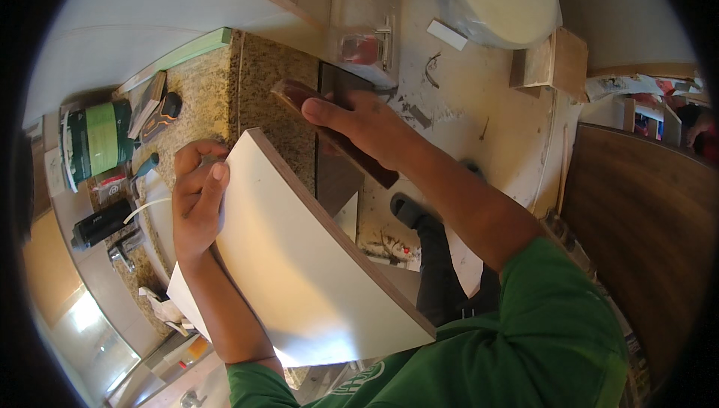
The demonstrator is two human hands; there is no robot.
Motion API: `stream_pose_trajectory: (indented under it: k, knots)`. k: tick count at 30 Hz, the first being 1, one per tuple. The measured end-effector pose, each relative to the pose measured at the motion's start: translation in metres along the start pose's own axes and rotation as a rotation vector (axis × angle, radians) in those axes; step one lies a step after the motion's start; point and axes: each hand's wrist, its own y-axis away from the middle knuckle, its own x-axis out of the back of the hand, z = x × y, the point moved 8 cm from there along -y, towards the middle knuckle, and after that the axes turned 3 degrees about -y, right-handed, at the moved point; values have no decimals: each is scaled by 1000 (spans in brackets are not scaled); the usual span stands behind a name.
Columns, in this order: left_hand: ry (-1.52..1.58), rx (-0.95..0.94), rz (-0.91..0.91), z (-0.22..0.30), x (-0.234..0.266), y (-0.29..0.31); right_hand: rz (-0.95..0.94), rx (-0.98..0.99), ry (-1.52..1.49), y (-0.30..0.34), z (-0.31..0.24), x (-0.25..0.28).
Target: The person smooths the edges of a white rectangular board using a hand plane and a sanding block. They adjust the plane blade with a utility knife and repeatedly plane and sand the board edges on a bathroom countertop.
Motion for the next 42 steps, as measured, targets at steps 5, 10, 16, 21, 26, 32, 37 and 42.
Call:
stream_pose_trajectory:
  k: [5,10,16,21,26,32,37,42]
  knots:
    - [-36,-31,33,3,3,0,59,232,394,27,-71,-15]
    - [-45,-181,175,10,14,1,-101,745,519,40,-166,-101]
    - [113,-293,366,24,25,11,-337,692,1252,-45,-175,-220]
    - [93,-451,517,39,39,27,-517,586,1573,-86,-115,-276]
    - [47,-558,801,46,57,46,-641,643,1747,-90,-75,-305]
    - [122,-512,950,34,66,53,-737,705,1801,-98,-49,-325]
    - [81,-426,914,25,66,48,-438,684,1729,-159,-92,-333]
    - [175,-339,815,12,62,35,-234,891,1888,-222,-88,-350]
